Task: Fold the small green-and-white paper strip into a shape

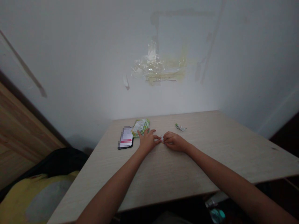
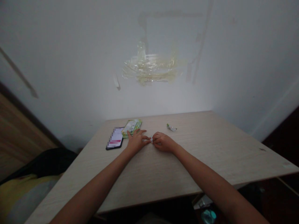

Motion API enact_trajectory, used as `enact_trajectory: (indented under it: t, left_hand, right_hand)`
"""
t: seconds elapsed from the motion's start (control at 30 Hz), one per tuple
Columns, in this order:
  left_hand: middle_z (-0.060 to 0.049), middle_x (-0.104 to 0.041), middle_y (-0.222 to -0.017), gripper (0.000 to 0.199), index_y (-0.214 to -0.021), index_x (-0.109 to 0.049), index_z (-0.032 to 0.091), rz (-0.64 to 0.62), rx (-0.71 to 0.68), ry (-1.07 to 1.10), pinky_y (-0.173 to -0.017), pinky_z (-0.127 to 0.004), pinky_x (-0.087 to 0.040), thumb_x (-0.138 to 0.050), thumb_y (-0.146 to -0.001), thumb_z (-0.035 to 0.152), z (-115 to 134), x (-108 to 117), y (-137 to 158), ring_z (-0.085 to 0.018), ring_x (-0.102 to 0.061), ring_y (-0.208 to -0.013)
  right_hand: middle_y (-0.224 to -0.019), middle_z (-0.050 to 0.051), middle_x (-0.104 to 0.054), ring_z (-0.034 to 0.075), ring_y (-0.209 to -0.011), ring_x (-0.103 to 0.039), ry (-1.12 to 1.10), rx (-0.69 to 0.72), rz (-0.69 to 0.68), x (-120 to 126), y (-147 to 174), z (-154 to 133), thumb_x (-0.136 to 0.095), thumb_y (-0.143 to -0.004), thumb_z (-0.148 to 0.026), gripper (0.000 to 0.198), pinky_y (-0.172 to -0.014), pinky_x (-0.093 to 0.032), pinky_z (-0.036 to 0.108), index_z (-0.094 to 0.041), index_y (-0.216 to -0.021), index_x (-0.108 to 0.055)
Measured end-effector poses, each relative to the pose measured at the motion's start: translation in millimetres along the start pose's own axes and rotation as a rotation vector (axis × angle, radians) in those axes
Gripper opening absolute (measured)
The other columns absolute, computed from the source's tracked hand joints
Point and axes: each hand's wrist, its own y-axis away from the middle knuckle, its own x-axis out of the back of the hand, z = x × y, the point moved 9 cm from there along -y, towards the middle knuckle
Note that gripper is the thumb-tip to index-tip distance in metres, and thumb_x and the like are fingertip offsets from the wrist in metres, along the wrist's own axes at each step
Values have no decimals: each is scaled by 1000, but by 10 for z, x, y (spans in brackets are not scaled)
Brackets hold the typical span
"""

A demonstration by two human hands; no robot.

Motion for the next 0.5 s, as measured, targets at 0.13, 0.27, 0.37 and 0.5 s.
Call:
enact_trajectory:
  t: [0.13, 0.27, 0.37, 0.5]
  left_hand:
    - [4, -55, -139, 22, -94, -75, 45, 2, 9, 8, -106, -78, 8, -60, -83, 56, -12, -5, 0, -37, -32, -138]
    - [4, -55, -140, 23, -95, -75, 46, -2, 12, 16, -105, -79, 7, -59, -84, 57, -27, -24, 2, -37, -33, -138]
    - [4, -56, -139, 22, -95, -74, 46, -2, 13, 20, -105, -78, 7, -59, -84, 56, -32, -37, 15, -35, -33, -138]
    - [4, -57, -138, 22, -94, -75, 43, -3, 2, 29, -109, -74, 8, -57, -86, 53, -14, -51, 41, -32, -33, -138]
  right_hand:
    - [-91, 8, -71, 20, -98, -61, -15, 22, 4, 1, -1, -26, -57, -83, -9, 21, -90, -51, 35, -20, -86, -75]
    - [-91, 7, -71, 20, -99, -62, -48, 28, 17, 4, 5, -24, -58, -84, -11, 20, -91, -50, 36, -20, -84, -75]
    - [-88, 6, -71, 21, -98, -62, -58, -3, 19, 0, 13, 4, -59, -85, -13, 18, -91, -50, 36, -21, -83, -75]
    - [-90, 7, -71, 21, -96, -62, -3, -95, 84, 36, 27, 146, -59, -87, -16, 17, -89, -50, 37, -21, -85, -74]
